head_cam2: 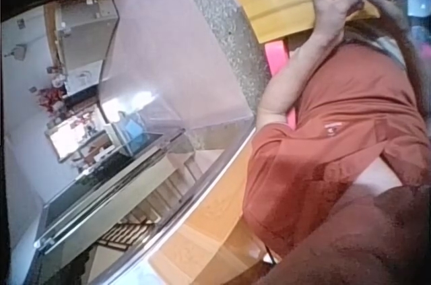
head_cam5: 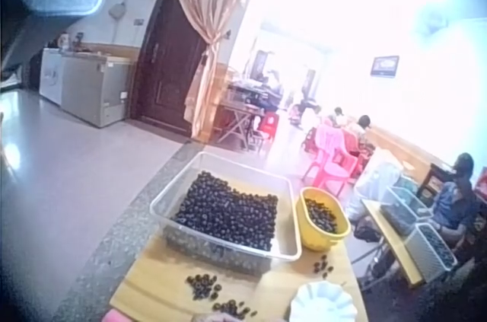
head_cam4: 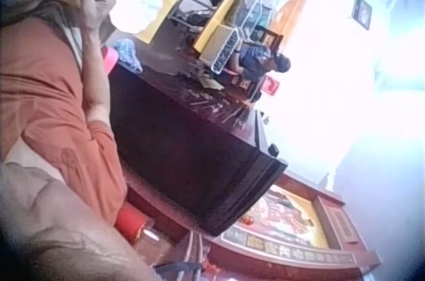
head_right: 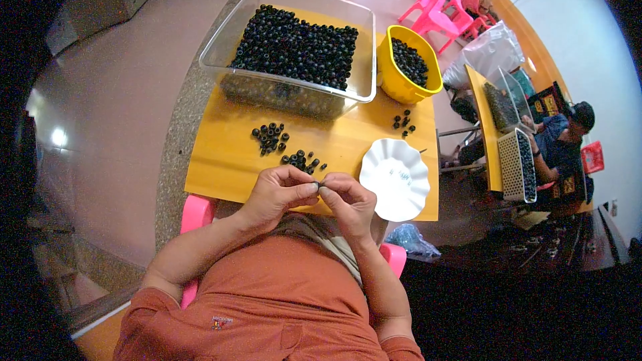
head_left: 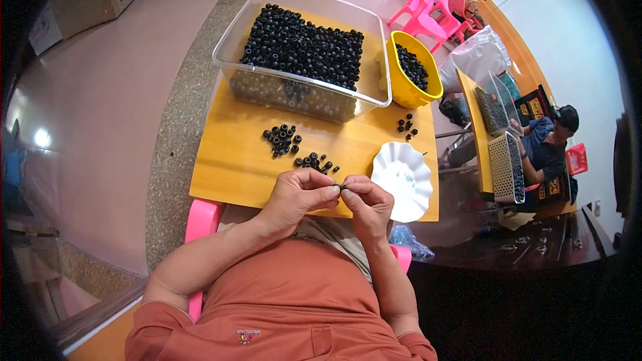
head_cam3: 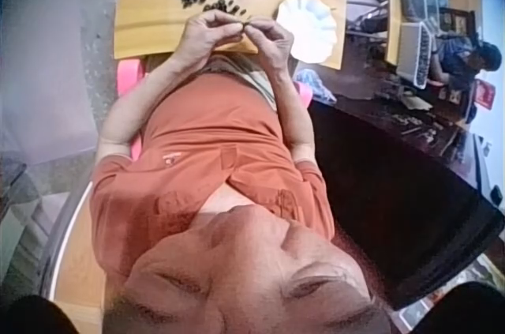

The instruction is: Picking up small black fruits from a pile on a table, inspecting them, and placing them into a white dish.

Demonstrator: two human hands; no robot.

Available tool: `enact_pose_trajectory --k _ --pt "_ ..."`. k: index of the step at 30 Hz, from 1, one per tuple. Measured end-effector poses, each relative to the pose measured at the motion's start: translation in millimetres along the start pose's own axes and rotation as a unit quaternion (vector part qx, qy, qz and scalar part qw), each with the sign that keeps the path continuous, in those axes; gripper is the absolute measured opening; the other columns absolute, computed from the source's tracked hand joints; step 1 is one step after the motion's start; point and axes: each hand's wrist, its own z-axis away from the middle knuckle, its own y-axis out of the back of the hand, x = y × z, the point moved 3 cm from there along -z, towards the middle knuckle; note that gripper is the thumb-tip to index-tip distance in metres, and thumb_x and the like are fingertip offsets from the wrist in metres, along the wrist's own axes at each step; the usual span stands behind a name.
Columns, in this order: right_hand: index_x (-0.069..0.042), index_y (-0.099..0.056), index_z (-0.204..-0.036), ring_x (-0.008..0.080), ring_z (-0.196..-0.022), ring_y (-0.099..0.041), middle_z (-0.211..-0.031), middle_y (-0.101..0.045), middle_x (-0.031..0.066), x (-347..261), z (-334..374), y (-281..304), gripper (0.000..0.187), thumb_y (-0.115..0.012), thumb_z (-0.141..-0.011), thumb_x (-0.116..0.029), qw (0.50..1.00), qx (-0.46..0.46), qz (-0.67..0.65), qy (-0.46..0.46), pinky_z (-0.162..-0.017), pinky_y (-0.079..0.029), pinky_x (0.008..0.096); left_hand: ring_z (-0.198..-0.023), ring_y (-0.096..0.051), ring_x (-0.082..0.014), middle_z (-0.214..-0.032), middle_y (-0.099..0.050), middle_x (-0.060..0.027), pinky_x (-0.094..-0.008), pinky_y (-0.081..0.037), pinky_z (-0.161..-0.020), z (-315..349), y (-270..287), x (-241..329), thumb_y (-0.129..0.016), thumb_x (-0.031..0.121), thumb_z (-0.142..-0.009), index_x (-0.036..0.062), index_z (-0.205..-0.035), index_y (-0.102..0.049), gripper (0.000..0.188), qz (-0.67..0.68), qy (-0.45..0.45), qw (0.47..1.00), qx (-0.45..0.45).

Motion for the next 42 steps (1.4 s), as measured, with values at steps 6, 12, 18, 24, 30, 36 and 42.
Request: enact_pose_trajectory --k 6,12,18,24,30,36,42 --pt "0.005 -0.066 -0.091 0.0154 -0.09 -0.06 -0.097 -0.064 0.01 0 1 -2 0.01 -0.065 -0.081 0.009 0.999 0.005 0.03 0.012 -0.08 -0.048 0.0248 -0.081 -0.066 -0.0155 -0.091 -0.066 -0.0076 -0.0297 -0.057 -0.076 0 1 -2 -0.068 0.004 -0.085 0.0003 -0.096 -0.063 0.012 -0.001 -0.006 1.0 -0.003" --pt "0.006 -0.065 -0.091 0.0166 -0.091 -0.061 -0.098 -0.064 0.0118 0 0 -1 0.01 -0.066 -0.081 0.008 0.996 0.001 0.085 0.04 -0.08 -0.049 0.0252 -0.079 -0.066 -0.0155 -0.09 -0.067 -0.0086 -0.0294 -0.057 -0.074 0 2 -5 -0.067 0.004 -0.086 -0.0013 -0.097 -0.064 0.013 0.003 -0.003 1.0 0.009" --pt "0.006 -0.063 -0.093 0.0179 -0.088 -0.062 -0.096 -0.064 0.0135 -4 1 -3 0.011 -0.066 -0.082 0.008 0.986 -0.008 0.144 0.083 -0.078 -0.05 0.0259 -0.079 -0.065 -0.0145 -0.091 -0.067 -0.0086 -0.0278 -0.057 -0.074 1 1 -5 -0.067 0.005 -0.086 -0.0022 -0.097 -0.065 0.013 -0.024 -0.025 0.999 0.018" --pt "0.002 -0.062 -0.096 0.0203 -0.086 -0.063 -0.095 -0.064 0.0157 -6 5 -8 0.016 -0.067 -0.081 0.007 0.969 -0.011 0.207 0.136 -0.073 -0.051 0.0266 -0.08 -0.065 -0.0139 -0.092 -0.067 -0.0078 -0.0275 -0.057 -0.075 3 0 -5 -0.067 0.006 -0.086 -0.0018 -0.097 -0.065 0.014 -0.035 -0.036 0.998 0.026" --pt "0.002 -0.062 -0.098 0.023 -0.085 -0.063 -0.094 -0.064 0.016 -4 9 -12 0.022 -0.07 -0.078 0.005 0.955 -0.002 0.243 0.171 -0.074 -0.051 0.0286 -0.082 -0.065 -0.0136 -0.092 -0.067 -0.0072 -0.0274 -0.057 -0.075 7 -5 -2 -0.067 0.006 -0.086 -0.0007 -0.098 -0.064 0.014 -0.022 -0.041 0.998 0.032" --pt "0.002 -0.062 -0.1 0.0239 -0.086 -0.064 -0.094 -0.063 0.0158 -4 13 -19 0.03 -0.075 -0.073 0.002 0.943 0.021 0.274 0.189 -0.075 -0.051 0.0299 -0.082 -0.064 -0.0125 -0.092 -0.066 -0.0055 -0.0272 -0.056 -0.075 7 -3 -3 -0.067 0.005 -0.086 0.0018 -0.096 -0.064 0.01 0.003 -0.029 0.999 0.039" --pt "0.001 -0.061 -0.097 0.0279 -0.083 -0.064 -0.093 -0.063 0.0172 -11 11 -26 0.032 -0.076 -0.07 0.002 0.898 0.048 0.362 0.244 -0.072 -0.053 0.032 -0.082 -0.063 -0.012 -0.091 -0.066 -0.0053 -0.0268 -0.055 -0.074 5 -1 -7 -0.066 0.004 -0.086 0.0021 -0.095 -0.064 0.009 0.011 -0.023 0.999 0.043"
